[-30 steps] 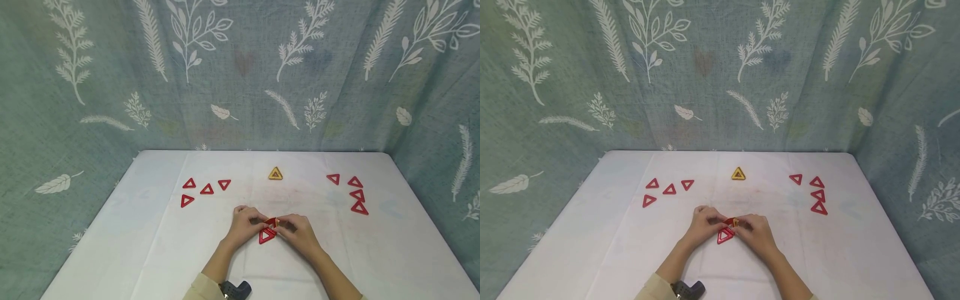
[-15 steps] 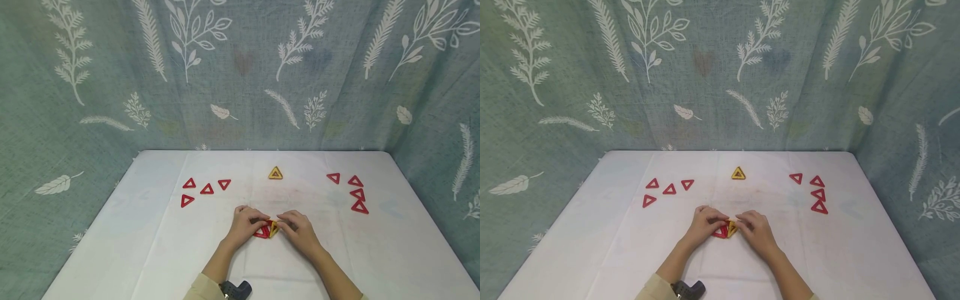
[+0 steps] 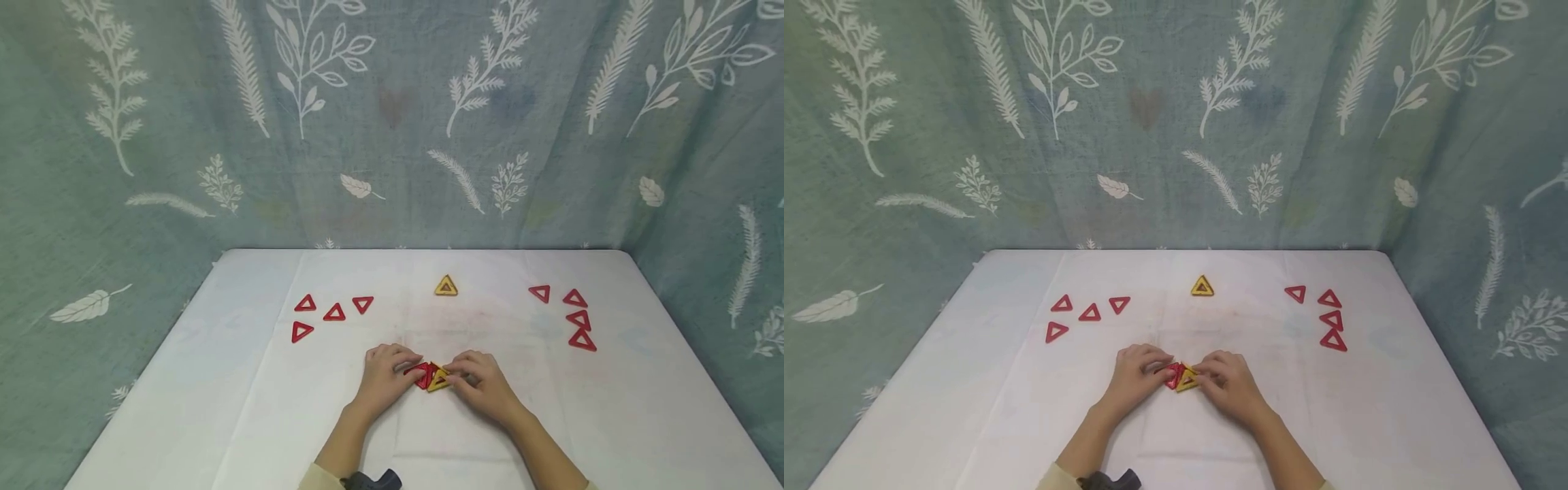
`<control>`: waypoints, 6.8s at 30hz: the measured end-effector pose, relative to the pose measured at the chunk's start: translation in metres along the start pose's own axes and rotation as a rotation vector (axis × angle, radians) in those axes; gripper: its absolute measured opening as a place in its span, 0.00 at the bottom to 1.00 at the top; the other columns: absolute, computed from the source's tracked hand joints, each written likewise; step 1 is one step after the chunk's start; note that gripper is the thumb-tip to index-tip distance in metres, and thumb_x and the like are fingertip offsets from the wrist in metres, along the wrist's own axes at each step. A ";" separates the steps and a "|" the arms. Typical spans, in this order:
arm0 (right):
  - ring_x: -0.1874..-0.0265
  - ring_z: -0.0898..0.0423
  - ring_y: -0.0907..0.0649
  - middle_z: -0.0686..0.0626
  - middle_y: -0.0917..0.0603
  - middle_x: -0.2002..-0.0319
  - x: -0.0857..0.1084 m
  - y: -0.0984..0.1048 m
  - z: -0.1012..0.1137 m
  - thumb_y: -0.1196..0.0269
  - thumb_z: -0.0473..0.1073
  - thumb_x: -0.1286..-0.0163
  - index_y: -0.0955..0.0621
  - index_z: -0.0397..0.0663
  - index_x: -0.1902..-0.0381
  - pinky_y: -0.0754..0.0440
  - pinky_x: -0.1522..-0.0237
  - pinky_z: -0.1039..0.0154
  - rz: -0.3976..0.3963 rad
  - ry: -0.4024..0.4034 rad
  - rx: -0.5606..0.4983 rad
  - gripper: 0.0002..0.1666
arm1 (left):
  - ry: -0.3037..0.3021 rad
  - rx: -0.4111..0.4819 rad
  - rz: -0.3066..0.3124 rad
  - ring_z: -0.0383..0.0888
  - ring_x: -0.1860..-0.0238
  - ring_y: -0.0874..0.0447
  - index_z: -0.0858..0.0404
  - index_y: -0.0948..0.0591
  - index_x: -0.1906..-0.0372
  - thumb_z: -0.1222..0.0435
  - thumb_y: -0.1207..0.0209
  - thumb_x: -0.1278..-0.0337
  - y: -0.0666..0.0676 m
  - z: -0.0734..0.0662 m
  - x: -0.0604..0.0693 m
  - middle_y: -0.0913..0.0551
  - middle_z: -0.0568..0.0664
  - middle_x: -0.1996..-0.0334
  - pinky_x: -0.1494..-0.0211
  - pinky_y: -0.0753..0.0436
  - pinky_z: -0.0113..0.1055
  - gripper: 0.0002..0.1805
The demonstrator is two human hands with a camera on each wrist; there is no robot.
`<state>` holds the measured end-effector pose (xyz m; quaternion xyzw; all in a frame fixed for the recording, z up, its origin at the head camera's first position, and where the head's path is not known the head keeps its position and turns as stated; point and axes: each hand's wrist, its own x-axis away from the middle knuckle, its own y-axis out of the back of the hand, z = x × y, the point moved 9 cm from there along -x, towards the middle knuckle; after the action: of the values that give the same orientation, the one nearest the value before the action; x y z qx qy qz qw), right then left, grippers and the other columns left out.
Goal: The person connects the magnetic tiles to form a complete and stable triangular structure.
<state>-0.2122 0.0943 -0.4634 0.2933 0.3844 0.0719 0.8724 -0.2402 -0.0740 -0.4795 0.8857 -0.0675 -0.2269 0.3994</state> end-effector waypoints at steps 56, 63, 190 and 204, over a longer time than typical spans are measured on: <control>0.72 0.64 0.24 0.61 0.18 0.75 0.003 -0.001 -0.001 0.24 0.42 0.58 0.16 0.53 0.75 0.32 0.60 0.63 -0.020 -0.034 0.017 0.11 | -0.103 0.067 -0.151 0.31 0.70 0.23 0.53 0.15 0.65 0.54 0.26 0.68 0.006 -0.020 0.021 0.16 0.36 0.74 0.53 0.31 0.35 0.18; 0.71 0.64 0.24 0.61 0.19 0.74 0.004 -0.002 -0.001 0.24 0.43 0.57 0.16 0.53 0.73 0.31 0.60 0.63 -0.010 -0.035 0.048 0.12 | -0.016 -0.087 -0.176 0.34 0.71 0.29 0.52 0.13 0.69 0.53 0.27 0.67 0.008 -0.020 0.024 0.22 0.35 0.76 0.54 0.33 0.38 0.14; 0.53 0.59 0.34 0.42 0.26 0.51 0.058 0.119 -0.080 0.26 0.37 0.51 0.21 0.40 0.46 0.36 0.59 0.80 -0.261 -0.581 0.175 0.32 | 0.339 0.045 -0.277 0.50 0.53 0.29 0.57 0.26 0.38 0.57 0.26 0.62 0.080 0.095 0.019 0.24 0.51 0.51 0.48 0.47 0.50 0.39; 0.50 0.47 0.34 0.39 0.27 0.49 0.076 0.152 -0.096 0.29 0.39 0.46 0.22 0.39 0.44 0.34 0.58 0.57 -0.341 -0.738 0.270 0.30 | 0.495 0.003 -0.406 0.58 0.42 0.42 0.59 0.30 0.35 0.55 0.30 0.55 0.126 0.147 0.044 0.33 0.58 0.44 0.49 0.51 0.55 0.40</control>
<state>-0.2127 0.2888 -0.4761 0.3430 0.0955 -0.2341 0.9047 -0.2608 -0.2714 -0.4865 0.9099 0.2095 -0.0794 0.3491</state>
